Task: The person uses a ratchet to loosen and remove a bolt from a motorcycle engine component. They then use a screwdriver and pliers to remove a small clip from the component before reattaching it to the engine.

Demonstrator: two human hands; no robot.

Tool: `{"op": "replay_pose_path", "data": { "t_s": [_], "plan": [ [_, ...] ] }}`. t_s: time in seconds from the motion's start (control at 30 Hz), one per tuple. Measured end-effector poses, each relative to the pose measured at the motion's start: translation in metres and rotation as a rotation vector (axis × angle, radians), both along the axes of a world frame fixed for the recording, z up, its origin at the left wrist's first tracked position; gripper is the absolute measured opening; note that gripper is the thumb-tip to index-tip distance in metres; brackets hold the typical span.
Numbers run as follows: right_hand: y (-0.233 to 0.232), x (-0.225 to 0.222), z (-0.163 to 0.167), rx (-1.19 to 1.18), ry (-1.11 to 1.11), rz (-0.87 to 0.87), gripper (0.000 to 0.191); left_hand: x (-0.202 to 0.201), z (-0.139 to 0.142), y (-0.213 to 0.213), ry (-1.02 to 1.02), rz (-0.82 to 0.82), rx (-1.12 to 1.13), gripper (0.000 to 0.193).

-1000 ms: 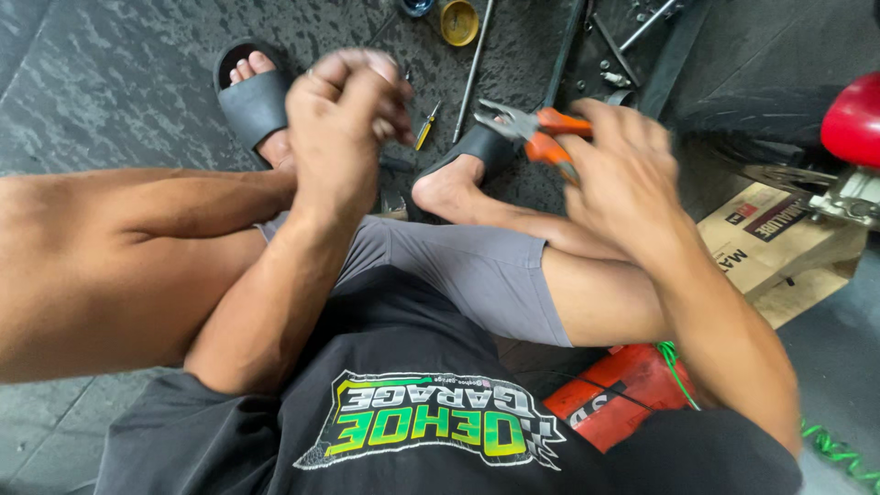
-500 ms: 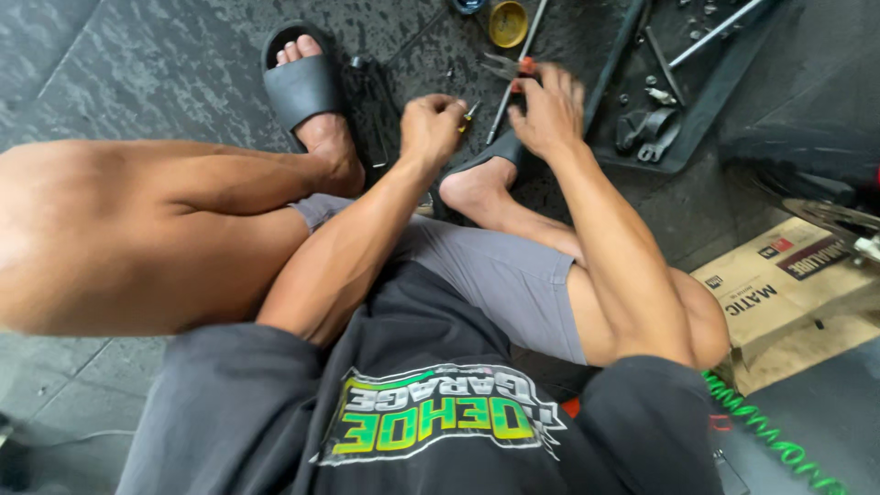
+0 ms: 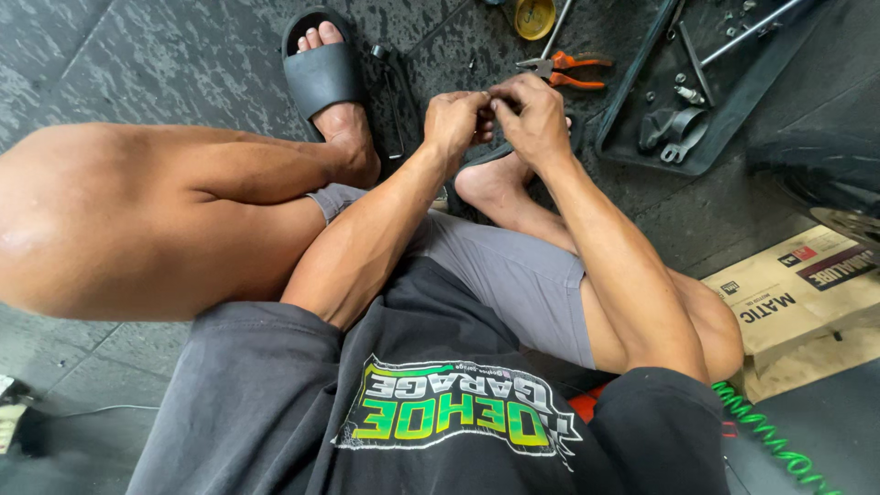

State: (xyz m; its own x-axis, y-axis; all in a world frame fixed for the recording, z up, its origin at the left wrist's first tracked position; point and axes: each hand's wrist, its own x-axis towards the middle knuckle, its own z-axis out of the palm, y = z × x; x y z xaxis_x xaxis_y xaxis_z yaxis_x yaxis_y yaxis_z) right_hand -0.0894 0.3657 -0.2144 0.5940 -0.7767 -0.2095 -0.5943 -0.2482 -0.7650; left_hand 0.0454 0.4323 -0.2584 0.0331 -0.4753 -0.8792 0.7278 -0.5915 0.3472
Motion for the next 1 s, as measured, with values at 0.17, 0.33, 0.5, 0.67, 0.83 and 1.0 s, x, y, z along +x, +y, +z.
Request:
{"op": "replay_pose_path", "data": {
  "t_s": [0.17, 0.33, 0.5, 0.67, 0.83, 1.0],
  "plan": [
    [-0.013, 0.004, 0.027, -0.092, 0.018, -0.043, 0.015, 0.029, -0.004, 0.005, -1.515, -0.321, 0.115, 0.037],
    [-0.029, -0.016, 0.109, 0.204, 0.058, -0.211, 0.015, 0.052, -0.007, -0.005, -1.181, -0.416, 0.452, 0.056],
    [-0.02, -0.045, 0.204, -0.137, 0.095, -0.039, 0.012, 0.043, -0.004, -0.01, -1.174, -0.389, 0.357, 0.042],
    [-0.012, -0.047, 0.239, 0.041, -0.091, -0.24, 0.011, 0.012, 0.021, -0.022, -1.34, -0.113, -0.342, 0.029],
    [-0.008, -0.048, 0.254, 0.079, -0.216, -0.309, 0.011, -0.017, 0.097, -0.038, -0.944, -0.183, -0.724, 0.02],
    [0.0, -0.043, 0.269, -0.09, -0.149, -0.223, 0.013, -0.01, 0.175, -0.043, -1.128, -0.232, -1.106, 0.023]
  ]
}}
